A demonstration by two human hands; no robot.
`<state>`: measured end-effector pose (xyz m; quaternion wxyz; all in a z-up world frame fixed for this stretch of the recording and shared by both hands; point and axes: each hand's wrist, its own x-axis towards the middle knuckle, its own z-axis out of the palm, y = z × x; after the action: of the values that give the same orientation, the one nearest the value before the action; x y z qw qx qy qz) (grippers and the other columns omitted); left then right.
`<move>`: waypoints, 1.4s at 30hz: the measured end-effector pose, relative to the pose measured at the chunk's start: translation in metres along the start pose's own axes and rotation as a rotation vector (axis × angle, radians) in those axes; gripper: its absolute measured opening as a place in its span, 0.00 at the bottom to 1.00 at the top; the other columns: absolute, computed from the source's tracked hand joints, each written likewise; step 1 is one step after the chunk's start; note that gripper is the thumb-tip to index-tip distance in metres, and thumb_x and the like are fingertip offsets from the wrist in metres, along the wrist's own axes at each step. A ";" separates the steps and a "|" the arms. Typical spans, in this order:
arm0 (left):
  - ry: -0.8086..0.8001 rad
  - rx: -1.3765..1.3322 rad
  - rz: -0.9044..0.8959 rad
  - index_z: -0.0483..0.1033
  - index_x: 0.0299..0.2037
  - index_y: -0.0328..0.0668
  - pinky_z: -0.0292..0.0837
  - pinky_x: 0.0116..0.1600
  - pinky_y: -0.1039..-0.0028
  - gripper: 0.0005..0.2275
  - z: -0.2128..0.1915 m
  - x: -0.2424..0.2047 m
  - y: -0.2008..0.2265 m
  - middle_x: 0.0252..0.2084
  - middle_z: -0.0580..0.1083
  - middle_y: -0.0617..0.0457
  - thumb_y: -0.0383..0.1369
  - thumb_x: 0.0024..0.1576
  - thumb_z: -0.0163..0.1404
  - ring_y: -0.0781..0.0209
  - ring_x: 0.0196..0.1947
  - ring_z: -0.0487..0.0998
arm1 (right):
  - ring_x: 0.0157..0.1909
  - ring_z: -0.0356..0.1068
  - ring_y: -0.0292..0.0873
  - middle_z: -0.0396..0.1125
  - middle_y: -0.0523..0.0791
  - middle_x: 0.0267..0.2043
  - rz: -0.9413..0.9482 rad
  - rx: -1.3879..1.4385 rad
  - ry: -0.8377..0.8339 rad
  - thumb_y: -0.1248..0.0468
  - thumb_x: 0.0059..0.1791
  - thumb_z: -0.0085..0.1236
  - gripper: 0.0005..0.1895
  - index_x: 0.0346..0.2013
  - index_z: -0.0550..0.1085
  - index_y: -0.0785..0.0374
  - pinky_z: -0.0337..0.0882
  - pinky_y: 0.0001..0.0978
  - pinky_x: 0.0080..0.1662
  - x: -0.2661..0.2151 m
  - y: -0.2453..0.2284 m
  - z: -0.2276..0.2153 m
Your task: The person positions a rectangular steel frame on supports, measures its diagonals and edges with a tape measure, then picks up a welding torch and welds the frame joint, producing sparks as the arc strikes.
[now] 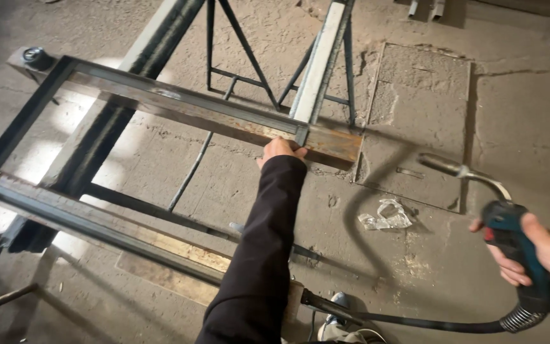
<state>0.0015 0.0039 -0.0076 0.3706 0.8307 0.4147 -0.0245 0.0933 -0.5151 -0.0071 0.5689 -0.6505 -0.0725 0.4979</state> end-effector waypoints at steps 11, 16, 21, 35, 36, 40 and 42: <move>0.050 0.046 0.090 0.86 0.41 0.51 0.75 0.55 0.60 0.13 -0.011 0.002 -0.012 0.44 0.81 0.48 0.43 0.50 0.66 0.47 0.47 0.81 | 0.08 0.58 0.40 0.59 0.45 0.11 -0.368 0.404 -0.072 0.17 0.32 0.49 0.58 0.35 0.67 0.77 0.66 0.35 0.18 -0.127 0.055 0.042; 0.089 0.010 0.099 0.86 0.40 0.48 0.74 0.55 0.59 0.11 -0.015 0.001 -0.013 0.43 0.81 0.45 0.39 0.50 0.67 0.47 0.46 0.81 | 0.09 0.57 0.40 0.59 0.45 0.11 -0.406 0.473 -0.141 0.19 0.31 0.53 0.54 0.32 0.65 0.73 0.64 0.33 0.18 -0.128 0.058 0.070; 0.085 0.009 0.093 0.87 0.40 0.48 0.75 0.55 0.61 0.11 -0.010 0.012 -0.019 0.41 0.82 0.44 0.40 0.51 0.67 0.48 0.44 0.82 | 0.10 0.58 0.39 0.59 0.44 0.13 -0.338 0.457 -0.146 0.20 0.29 0.55 0.50 0.29 0.62 0.67 0.66 0.33 0.19 -0.126 0.066 0.071; 0.081 0.029 0.069 0.86 0.40 0.50 0.74 0.56 0.59 0.12 -0.009 0.011 -0.011 0.42 0.81 0.46 0.41 0.50 0.66 0.47 0.46 0.81 | 0.12 0.62 0.38 0.64 0.46 0.16 -0.302 0.250 0.283 0.28 0.38 0.52 0.46 0.42 0.69 0.72 0.66 0.33 0.19 -0.107 0.041 0.101; 0.080 0.048 0.058 0.87 0.39 0.52 0.72 0.57 0.58 0.12 -0.009 0.013 -0.012 0.42 0.81 0.47 0.42 0.49 0.67 0.47 0.47 0.80 | 0.15 0.62 0.37 0.65 0.45 0.18 -0.309 0.100 0.521 0.34 0.42 0.51 0.40 0.44 0.71 0.72 0.67 0.32 0.20 -0.096 0.036 0.111; 0.131 0.030 0.130 0.87 0.39 0.51 0.75 0.56 0.60 0.12 -0.011 0.005 -0.014 0.41 0.82 0.47 0.42 0.48 0.66 0.48 0.46 0.82 | 0.19 0.64 0.36 0.66 0.43 0.20 -0.419 -0.223 0.776 0.49 0.51 0.52 0.23 0.47 0.73 0.67 0.66 0.31 0.22 -0.045 -0.008 0.158; 0.098 0.026 0.085 0.87 0.39 0.51 0.74 0.55 0.61 0.11 -0.015 -0.002 -0.008 0.41 0.82 0.47 0.42 0.49 0.66 0.48 0.46 0.81 | 0.20 0.68 0.36 0.68 0.43 0.19 -0.591 -0.503 0.935 0.55 0.53 0.55 0.15 0.46 0.73 0.63 0.67 0.31 0.24 -0.017 -0.029 0.178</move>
<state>-0.0093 0.0155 -0.0007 0.3398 0.8525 0.3964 0.0266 -0.0320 -0.3979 0.0515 0.4836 -0.8671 -0.1078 -0.0522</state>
